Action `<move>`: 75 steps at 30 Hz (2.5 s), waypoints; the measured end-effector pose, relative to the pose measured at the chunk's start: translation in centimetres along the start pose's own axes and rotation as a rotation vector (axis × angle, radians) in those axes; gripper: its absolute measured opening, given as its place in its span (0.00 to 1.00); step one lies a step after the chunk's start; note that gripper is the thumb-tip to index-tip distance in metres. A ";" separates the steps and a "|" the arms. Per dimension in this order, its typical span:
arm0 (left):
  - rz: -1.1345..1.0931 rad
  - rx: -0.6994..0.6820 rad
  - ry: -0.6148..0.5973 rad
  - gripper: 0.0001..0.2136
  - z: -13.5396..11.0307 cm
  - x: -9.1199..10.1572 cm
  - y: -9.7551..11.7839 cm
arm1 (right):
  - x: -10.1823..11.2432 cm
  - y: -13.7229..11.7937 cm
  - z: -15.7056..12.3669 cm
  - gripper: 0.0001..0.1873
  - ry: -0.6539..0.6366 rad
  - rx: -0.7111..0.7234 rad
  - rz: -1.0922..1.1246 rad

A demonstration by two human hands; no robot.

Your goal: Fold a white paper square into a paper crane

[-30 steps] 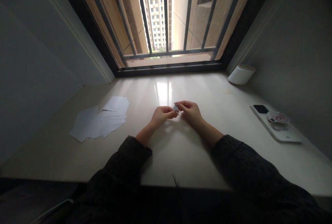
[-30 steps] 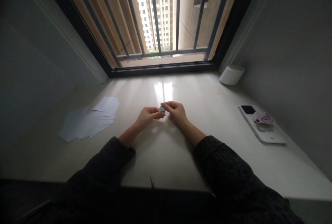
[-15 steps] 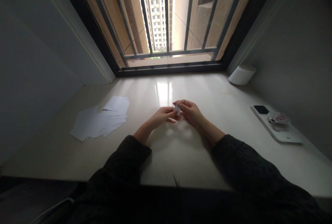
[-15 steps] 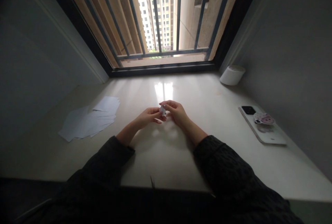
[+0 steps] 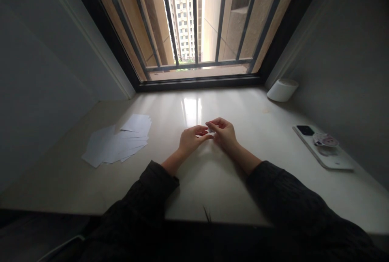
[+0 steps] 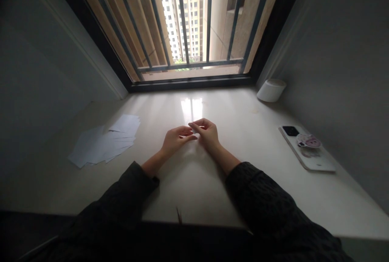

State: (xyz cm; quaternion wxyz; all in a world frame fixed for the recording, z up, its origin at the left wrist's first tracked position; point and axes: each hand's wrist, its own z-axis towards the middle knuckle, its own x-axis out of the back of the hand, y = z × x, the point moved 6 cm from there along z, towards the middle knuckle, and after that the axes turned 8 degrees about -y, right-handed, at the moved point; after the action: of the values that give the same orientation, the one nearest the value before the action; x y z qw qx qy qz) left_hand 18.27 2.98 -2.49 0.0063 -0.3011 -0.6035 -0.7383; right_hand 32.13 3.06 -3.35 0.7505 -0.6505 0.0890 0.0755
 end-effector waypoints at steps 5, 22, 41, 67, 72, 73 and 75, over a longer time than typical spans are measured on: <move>0.006 -0.018 0.033 0.14 -0.1 0.2 0.3 | -0.7 0.3 -0.2 0.17 -0.067 -0.047 0.007; -0.293 0.049 -0.030 0.14 0.7 -0.1 -0.9 | 0.3 1.1 0.8 0.15 -0.089 -0.039 0.048; -0.478 0.140 0.014 0.17 0.5 -0.1 -1.5 | 0.3 0.7 0.7 0.17 -0.075 0.013 -0.018; -0.609 0.133 0.097 0.18 0.4 0.0 -1.7 | 0.0 0.3 0.9 0.16 -0.154 0.081 -0.223; -0.664 0.149 0.090 0.18 0.4 -0.3 -1.8 | 0.1 0.2 0.8 0.15 -0.125 0.112 -0.203; -0.674 0.154 0.091 0.18 0.4 -0.3 -1.9 | 0.0 0.1 0.8 0.15 -0.123 0.120 -0.195; -0.692 0.162 0.099 0.18 0.5 -0.3 -2.0 | 0.1 0.1 0.7 0.15 -0.112 0.128 -0.185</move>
State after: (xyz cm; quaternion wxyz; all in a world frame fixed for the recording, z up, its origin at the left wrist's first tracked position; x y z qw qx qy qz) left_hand 18.01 3.85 -4.35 -0.1913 -0.0413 -0.7252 -0.6601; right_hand 32.19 3.77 -3.33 0.7980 -0.6015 -0.0086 0.0363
